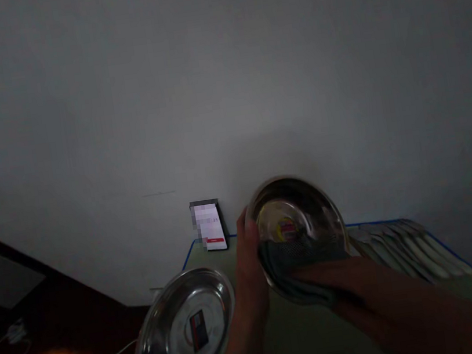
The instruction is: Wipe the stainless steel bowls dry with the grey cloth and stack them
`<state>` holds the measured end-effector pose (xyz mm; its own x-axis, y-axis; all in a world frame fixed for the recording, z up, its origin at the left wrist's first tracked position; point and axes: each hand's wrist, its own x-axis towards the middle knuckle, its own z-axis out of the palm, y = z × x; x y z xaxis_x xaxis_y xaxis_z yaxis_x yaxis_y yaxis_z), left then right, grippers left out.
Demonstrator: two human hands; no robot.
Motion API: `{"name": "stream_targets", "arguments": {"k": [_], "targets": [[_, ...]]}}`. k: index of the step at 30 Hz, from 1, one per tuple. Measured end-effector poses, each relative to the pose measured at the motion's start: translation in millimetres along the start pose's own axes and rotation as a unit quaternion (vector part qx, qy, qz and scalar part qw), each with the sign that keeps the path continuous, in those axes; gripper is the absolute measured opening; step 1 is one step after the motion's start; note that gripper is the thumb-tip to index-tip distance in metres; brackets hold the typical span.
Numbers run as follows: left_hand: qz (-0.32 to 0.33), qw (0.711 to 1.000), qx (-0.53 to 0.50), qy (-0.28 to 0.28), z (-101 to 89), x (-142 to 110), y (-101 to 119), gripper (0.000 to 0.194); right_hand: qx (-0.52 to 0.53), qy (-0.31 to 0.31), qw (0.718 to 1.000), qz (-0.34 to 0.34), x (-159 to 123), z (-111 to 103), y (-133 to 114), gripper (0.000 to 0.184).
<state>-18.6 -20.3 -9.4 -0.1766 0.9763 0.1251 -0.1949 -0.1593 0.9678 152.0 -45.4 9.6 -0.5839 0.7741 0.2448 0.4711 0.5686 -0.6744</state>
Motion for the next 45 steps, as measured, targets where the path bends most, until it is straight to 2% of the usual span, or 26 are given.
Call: {"name": "stream_targets", "arguments": {"k": [2, 3, 5, 6, 7, 8, 9, 10, 11, 12, 13, 14, 15, 16, 18, 21, 24, 27, 31, 34, 36, 38, 40, 43, 45], "targets": [[0.012, 0.999, 0.012, -0.033, -3.7, -1, 1, 0.052, -0.01, 0.121, 0.991, 0.062, -2, -13, 3, 0.03], [0.007, 0.998, 0.022, -0.06, -6.3, -1, 2, 0.049, -0.014, 0.211, 0.972, 0.104, -3, -20, 2, 0.027], [-0.02, 0.992, 0.043, -0.118, -12.2, -2, 3, 0.045, -0.02, 0.397, 0.898, 0.19, -6, -31, -4, 0.031], [-0.031, 0.988, 0.053, -0.14, -14.9, -2, 4, 0.044, -0.022, 0.469, 0.855, 0.22, -8, -34, -9, 0.032], [-0.034, 0.986, 0.061, -0.152, -16.9, -2, 5, 0.043, -0.027, 0.532, 0.814, 0.231, -9, -34, -14, 0.033], [-0.034, 0.985, 0.068, -0.157, -18.0, -2, 5, 0.043, -0.029, 0.57, 0.791, 0.219, -9, -33, -18, 0.034], [-0.033, 0.984, 0.071, -0.159, -18.3, -2, 5, 0.043, -0.032, 0.594, 0.782, 0.186, -9, -29, -21, 0.035], [-0.032, 0.984, 0.068, -0.162, -17.8, -2, 5, 0.044, -0.036, 0.596, 0.789, 0.141, -7, -24, -21, 0.035], [-0.032, 0.983, 0.063, -0.168, -16.8, -2, 5, 0.044, -0.038, 0.57, 0.815, 0.098, -4, -17, -20, 0.034], [-0.035, 0.982, 0.058, -0.176, -15.7, -2, 5, 0.044, -0.042, 0.507, 0.859, 0.059, 1, -11, -17, 0.035], [-0.042, 0.981, 0.052, -0.185, -14.8, -2, 5, 0.044, -0.044, 0.423, 0.904, 0.038, 5, -4, -11, 0.037], [-0.049, 0.98, 0.05, -0.189, -14.5, -2, 4, 0.044, -0.045, 0.342, 0.938, 0.026, 10, 2, -5, 0.039], [-0.053, 0.98, 0.052, -0.187, -14.9, -2, 4, 0.043, -0.049, 0.258, 0.965, 0.021, 15, 7, 1, 0.044], [-0.053, 0.98, 0.059, -0.185, -15.9, -3, 4, 0.042, -0.05, 0.195, 0.979, 0.023, 18, 10, 7, 0.053], [-0.046, 0.978, 0.072, -0.192, -19.1, -4, 6, 0.041, -0.043, 0.161, 0.985, 0.033, 22, 11, 18, 0.047], [-0.042, 0.966, 0.071, -0.247, -23.0, -7, 9, 0.04, -0.051, 0.167, 0.984, 0.024, 23, 4, 30, 0.039], [-0.078, 0.953, 0.053, -0.288, -23.5, -9, 14, 0.041, -0.056, 0.152, 0.987, 0.021, 23, -1, 38, 0.042], [-0.099, 0.945, 0.053, -0.306, -24.2, -12, 20, 0.039, -0.041, 0.135, 0.99, 0.011, 25, -2, 40, 0.032], [-0.087, 0.95, 0.063, -0.294, -29.4, -14, 28, 0.037, -0.045, 0.187, 0.981, 0.037, 31, 2, 35, 0.018], [-0.086, 0.957, 0.022, -0.277, -33.1, -11, 29, 0.04, -0.066, 0.252, 0.962, 0.084, 37, 7, 34, 0.021], [-0.084, 0.96, -0.022, -0.265, -34.6, -7, 27, 0.04, -0.078, 0.262, 0.956, 0.105, 38, 11, 35, 0.023], [-0.093, 0.96, -0.057, -0.256, -36.1, -4, 25, 0.04, -0.078, 0.229, 0.964, 0.114, 37, 14, 38, 0.019], [-0.112, 0.957, -0.066, -0.259, -37.8, -2, 23, 0.041, -0.067, 0.167, 0.978, 0.109, 31, 13, 42, 0.018], [-0.12, 0.955, -0.04, -0.27, -39.2, -3, 24, 0.038, -0.052, 0.082, 0.99, 0.099, 22, 7, 46, 0.022], [-0.111, 0.954, -0.011, -0.279, -37.6, -5, 25, 0.037, -0.059, 0.061, 0.991, 0.107, 20, 2, 46, 0.02]]}}
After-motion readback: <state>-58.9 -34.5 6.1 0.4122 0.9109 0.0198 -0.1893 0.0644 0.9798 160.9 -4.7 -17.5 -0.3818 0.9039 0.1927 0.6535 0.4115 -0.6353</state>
